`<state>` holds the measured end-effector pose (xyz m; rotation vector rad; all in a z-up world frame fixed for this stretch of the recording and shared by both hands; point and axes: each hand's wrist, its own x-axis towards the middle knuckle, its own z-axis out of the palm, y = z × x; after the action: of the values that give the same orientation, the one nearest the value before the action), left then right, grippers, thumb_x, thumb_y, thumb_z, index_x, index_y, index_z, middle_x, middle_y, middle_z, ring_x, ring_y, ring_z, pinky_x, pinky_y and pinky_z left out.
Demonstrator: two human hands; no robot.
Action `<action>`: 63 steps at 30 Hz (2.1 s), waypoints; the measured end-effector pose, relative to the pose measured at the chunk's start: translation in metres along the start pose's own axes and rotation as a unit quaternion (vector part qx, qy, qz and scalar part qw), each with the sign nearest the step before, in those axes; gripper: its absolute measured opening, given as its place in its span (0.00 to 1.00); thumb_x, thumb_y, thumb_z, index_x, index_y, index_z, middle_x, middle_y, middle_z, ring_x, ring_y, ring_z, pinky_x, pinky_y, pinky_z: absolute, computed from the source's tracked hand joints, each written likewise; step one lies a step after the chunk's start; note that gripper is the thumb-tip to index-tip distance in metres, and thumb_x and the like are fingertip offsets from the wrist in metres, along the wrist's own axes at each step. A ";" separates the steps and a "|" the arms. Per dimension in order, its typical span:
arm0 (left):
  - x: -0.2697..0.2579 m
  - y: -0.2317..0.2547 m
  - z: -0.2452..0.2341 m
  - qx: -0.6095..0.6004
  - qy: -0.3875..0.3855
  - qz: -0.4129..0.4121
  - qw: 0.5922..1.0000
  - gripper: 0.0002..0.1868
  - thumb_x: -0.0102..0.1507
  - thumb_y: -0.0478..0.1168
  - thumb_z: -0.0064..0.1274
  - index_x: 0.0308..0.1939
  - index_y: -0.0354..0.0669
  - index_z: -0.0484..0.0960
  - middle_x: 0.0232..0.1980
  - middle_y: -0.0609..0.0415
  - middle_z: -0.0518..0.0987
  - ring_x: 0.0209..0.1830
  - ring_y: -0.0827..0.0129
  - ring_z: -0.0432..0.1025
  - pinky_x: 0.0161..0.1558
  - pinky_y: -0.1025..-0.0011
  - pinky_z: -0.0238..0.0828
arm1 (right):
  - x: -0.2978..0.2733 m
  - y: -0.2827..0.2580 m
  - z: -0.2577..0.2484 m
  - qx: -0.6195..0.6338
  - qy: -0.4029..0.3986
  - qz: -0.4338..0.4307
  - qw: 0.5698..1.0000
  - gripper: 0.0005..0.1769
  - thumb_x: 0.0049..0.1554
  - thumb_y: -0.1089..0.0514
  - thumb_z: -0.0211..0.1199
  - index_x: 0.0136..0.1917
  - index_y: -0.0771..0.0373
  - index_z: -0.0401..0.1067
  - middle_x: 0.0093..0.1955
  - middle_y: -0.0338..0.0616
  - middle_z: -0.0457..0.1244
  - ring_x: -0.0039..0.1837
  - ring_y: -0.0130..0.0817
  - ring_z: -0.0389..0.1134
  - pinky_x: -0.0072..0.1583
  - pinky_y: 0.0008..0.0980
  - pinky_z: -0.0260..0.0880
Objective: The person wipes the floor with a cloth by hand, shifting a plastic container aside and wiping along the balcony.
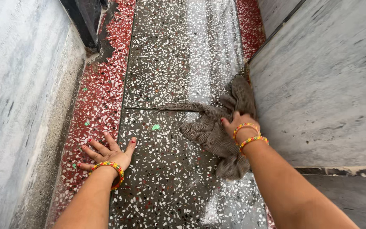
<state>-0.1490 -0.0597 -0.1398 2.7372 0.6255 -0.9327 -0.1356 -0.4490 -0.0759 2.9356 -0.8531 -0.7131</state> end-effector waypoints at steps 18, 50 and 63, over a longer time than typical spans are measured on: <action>-0.046 -0.032 0.020 -0.027 0.129 0.191 0.973 0.47 0.57 0.68 0.56 0.76 0.57 0.62 0.83 0.45 0.44 0.84 0.55 0.34 0.77 0.45 0.32 | -0.218 -0.051 0.078 0.078 -0.375 -0.188 0.905 0.47 0.69 0.31 0.40 0.49 0.79 0.79 0.38 0.56 0.72 0.38 0.39 0.75 0.52 0.37 0.77; -0.173 0.035 -0.046 -0.030 -0.256 0.375 0.891 0.31 0.63 0.58 0.50 0.65 0.46 0.76 0.62 0.50 0.78 0.60 0.57 0.75 0.57 0.60 0.74 | -0.026 0.064 0.028 0.516 0.147 0.017 0.844 0.14 0.53 0.57 0.64 0.52 0.63 0.77 0.46 0.53 0.70 0.45 0.44 0.70 0.50 0.42 0.71; -0.095 -0.047 -0.027 0.207 -0.057 0.085 0.973 0.77 0.51 0.64 0.73 0.82 0.40 0.30 0.86 0.45 0.30 0.85 0.44 0.27 0.78 0.45 0.44 | -0.002 0.001 0.092 0.088 0.032 -0.120 0.988 0.45 0.55 0.20 0.35 0.82 0.32 0.39 0.86 0.40 0.21 0.84 0.46 0.22 0.75 0.67 0.23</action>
<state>-0.2233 -0.0413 -0.0619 2.9964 0.1860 -1.2899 -0.1767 -0.4378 -0.1577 3.2374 -0.5916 -0.5746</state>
